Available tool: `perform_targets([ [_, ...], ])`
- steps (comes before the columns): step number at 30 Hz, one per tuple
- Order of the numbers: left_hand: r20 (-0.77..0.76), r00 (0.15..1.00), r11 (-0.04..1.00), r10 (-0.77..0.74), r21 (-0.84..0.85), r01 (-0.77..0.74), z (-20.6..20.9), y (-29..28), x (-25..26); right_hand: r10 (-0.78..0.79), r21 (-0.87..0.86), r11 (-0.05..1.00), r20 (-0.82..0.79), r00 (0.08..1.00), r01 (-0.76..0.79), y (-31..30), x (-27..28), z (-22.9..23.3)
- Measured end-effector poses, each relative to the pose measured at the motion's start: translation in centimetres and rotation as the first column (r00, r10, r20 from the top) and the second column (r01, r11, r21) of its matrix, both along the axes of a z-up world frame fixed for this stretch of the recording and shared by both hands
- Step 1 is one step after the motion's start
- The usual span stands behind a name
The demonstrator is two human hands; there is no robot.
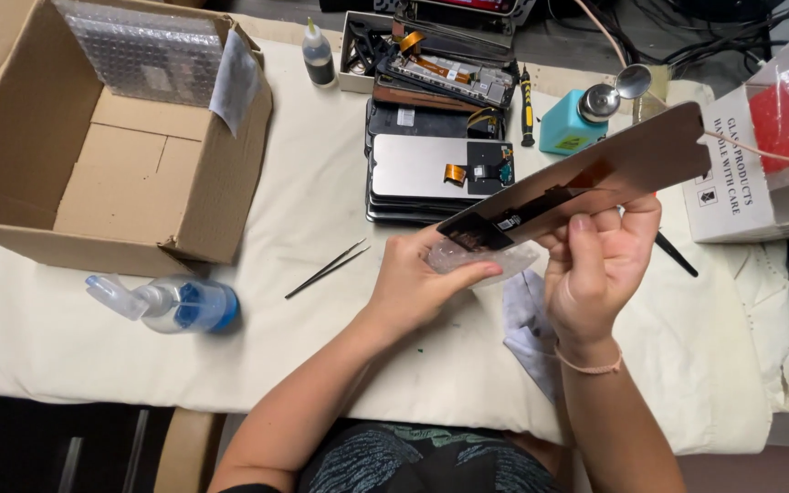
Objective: The person cleans a smartphone screen with a spray bottle and a cloth. They then unwrap a new screen component from bubble wrap and place it in a box. Finally, they use a brush and a cloth to clean the back of a disassembled phone chassis.
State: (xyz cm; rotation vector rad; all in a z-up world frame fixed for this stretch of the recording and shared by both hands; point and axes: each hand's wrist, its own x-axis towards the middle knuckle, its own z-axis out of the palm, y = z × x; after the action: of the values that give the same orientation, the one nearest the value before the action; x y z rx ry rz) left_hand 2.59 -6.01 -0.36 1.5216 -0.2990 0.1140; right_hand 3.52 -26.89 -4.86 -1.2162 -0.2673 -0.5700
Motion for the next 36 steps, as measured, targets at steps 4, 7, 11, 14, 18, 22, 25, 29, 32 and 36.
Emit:
perform_targets([
  [4,-0.036,0.999,0.999,-0.005,-0.039,0.004,-0.2,0.1,0.4,-0.081,-0.109,0.99,0.051,0.995,0.086,0.1,-0.6,2.1],
  [7,-0.011,1.0,0.999,-0.018,-0.04,0.017,-0.4,-0.1,0.6,-0.126,-0.242,0.961,0.036,0.991,0.131,-0.4,-0.5,2.4],
  [11,0.013,0.999,0.997,-0.04,-0.066,0.04,-0.6,-0.3,0.5,-0.012,-0.416,0.909,-0.11,0.994,-0.035,0.4,-0.9,2.8],
  [14,0.03,0.997,0.994,-0.066,-0.081,0.069,-1.1,-0.1,0.8,0.073,-0.445,0.887,-0.131,0.989,-0.124,2.7,-1.5,6.9],
  [18,0.061,0.996,0.994,-0.072,-0.082,0.076,-0.8,0.0,0.6,0.087,-0.459,0.887,0.06,0.994,-0.05,2.3,-1.9,8.9],
  [22,0.066,0.995,0.992,-0.078,-0.094,0.084,-1.4,0.1,0.2,0.072,-0.6,0.8,0.087,0.994,-0.005,3.1,-2.0,9.7],
  [25,0.042,0.993,0.987,-0.11,-0.111,0.114,-2.0,0.5,0.1,0.016,-0.582,0.813,0.063,0.998,0.023,3.7,-2.6,10.0],
  [29,-0.026,0.987,0.987,-0.156,-0.044,0.155,-2.8,0.6,0.0,-0.102,-0.618,0.786,-0.092,0.99,0.024,3.7,-3.2,9.0],
  [32,0.036,0.985,0.98,-0.169,-0.097,0.172,-3.2,0.7,0.2,-0.071,-0.666,0.746,-0.075,0.995,0.003,3.6,-3.4,8.4],
  [36,0.076,0.981,0.976,-0.18,-0.111,0.188,-2.7,0.7,0.2,-0.074,-0.684,0.721,0.078,0.994,0.108,3.3,-4.1,7.8],
])
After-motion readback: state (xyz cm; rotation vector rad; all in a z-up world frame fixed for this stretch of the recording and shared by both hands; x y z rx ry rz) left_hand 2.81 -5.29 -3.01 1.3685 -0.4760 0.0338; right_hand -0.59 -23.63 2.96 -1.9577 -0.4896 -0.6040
